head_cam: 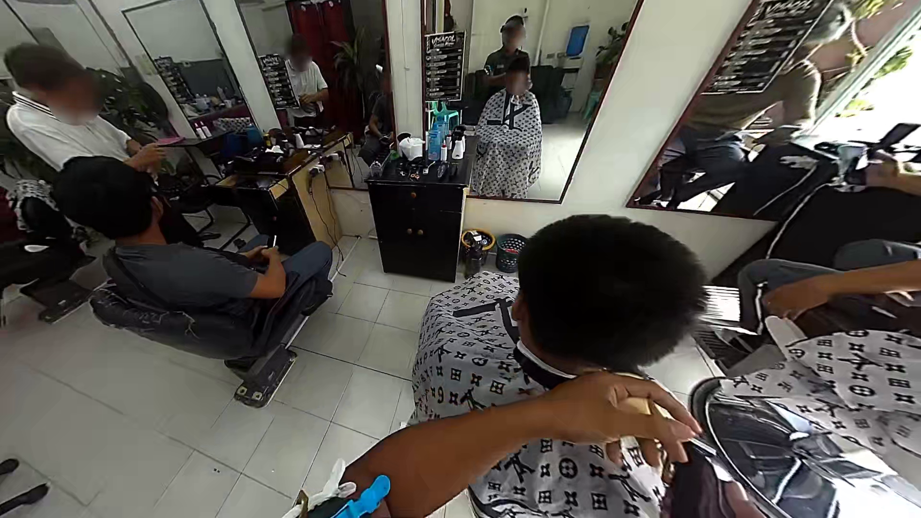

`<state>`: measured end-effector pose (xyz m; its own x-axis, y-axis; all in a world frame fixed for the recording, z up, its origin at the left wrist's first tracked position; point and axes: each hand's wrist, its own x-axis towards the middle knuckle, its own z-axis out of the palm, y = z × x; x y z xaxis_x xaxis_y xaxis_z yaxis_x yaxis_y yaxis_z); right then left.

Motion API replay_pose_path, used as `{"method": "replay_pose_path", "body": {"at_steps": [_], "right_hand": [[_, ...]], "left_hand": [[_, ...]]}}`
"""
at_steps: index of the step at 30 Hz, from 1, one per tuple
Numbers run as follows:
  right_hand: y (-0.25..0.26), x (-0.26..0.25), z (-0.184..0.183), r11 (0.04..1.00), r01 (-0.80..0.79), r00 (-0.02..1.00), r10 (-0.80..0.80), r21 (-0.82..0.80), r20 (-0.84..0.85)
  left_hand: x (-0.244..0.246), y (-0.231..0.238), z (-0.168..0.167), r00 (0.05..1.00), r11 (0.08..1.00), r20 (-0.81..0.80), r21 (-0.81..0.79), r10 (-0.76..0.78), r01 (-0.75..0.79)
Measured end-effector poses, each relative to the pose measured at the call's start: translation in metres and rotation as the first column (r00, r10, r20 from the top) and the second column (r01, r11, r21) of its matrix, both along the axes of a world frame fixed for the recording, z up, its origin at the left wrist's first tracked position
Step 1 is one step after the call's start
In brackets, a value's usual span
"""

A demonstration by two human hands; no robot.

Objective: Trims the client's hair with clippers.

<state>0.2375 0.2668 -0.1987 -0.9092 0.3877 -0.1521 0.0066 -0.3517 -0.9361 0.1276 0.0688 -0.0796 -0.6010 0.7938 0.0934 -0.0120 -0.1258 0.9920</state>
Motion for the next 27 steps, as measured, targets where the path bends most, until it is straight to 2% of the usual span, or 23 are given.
{"method": "replay_pose_path", "body": {"at_steps": [2, 4, 5, 6, 7, 8, 9, 10, 11, 12, 14, 16, 20, 27], "right_hand": [[0.018, -0.007, -0.004, 0.998, -0.058, 0.998, 0.059, -0.006, 0.021], [0.031, -0.015, -0.006, 0.985, -0.17, 0.985, 0.169, 0.028, 0.024], [0.034, -0.02, -0.006, 0.981, -0.19, 0.982, 0.189, 0.047, 0.027], [0.035, -0.025, -0.006, 0.98, -0.19, 0.982, 0.189, 0.062, 0.025], [0.035, -0.03, -0.003, 0.977, -0.194, 0.981, 0.193, 0.083, 0.025], [0.034, -0.036, 0.002, 0.971, -0.211, 0.977, 0.21, 0.108, 0.026], [0.032, -0.043, 0.008, 0.961, -0.24, 0.971, 0.239, 0.137, 0.022], [0.03, -0.049, 0.012, 0.944, -0.285, 0.958, 0.287, 0.164, 0.015], [0.027, -0.056, 0.014, 0.921, -0.339, 0.939, 0.344, 0.193, 0.01], [0.023, -0.063, 0.016, 0.891, -0.398, 0.914, 0.406, 0.217, 0.01], [0.015, -0.074, 0.02, 0.817, -0.507, 0.855, 0.517, 0.274, 0.042], [0.006, -0.083, 0.024, 0.758, -0.579, 0.805, 0.59, 0.3, 0.063], [-0.012, -0.093, 0.03, 0.731, -0.616, 0.773, 0.633, 0.294, 0.043], [-0.024, -0.103, 0.027, 0.754, -0.607, 0.785, 0.618, 0.25, 0.042]], "left_hand": [[0.001, 0.012, -0.001, 0.993, 0.995, -0.072, -0.031, 0.093, -0.096], [0.009, 0.022, 0.002, 0.994, 0.989, -0.066, -0.114, 0.09, -0.098], [0.018, 0.026, 0.007, 0.976, 0.98, -0.193, -0.148, 0.101, -0.131], [0.028, 0.03, 0.014, 0.888, 0.961, -0.436, -0.149, 0.149, -0.234], [0.034, 0.031, 0.018, 0.683, 0.922, -0.694, -0.071, 0.229, -0.382], [0.033, 0.032, 0.022, 0.411, 0.858, -0.858, 0.063, 0.307, -0.51], [0.025, 0.032, 0.027, 0.162, 0.781, -0.925, 0.186, 0.344, -0.596], [0.015, 0.03, 0.033, -0.001, 0.718, -0.943, 0.255, 0.334, -0.648], [0.004, 0.026, 0.039, -0.073, 0.673, -0.955, 0.256, 0.287, -0.694], [-0.007, 0.023, 0.043, -0.085, 0.639, -0.973, 0.206, 0.215, -0.741], [-0.022, 0.018, 0.043, 0.021, 0.578, -0.999, 0.012, 0.05, -0.816], [-0.03, 0.016, 0.039, 0.114, 0.522, -0.993, -0.112, -0.028, -0.845], [-0.036, 0.013, 0.03, 0.048, 0.479, -0.997, -0.069, -0.056, -0.875], [-0.037, 0.011, 0.029, 0.057, 0.448, -0.997, -0.078, -0.059, -0.89]]}}
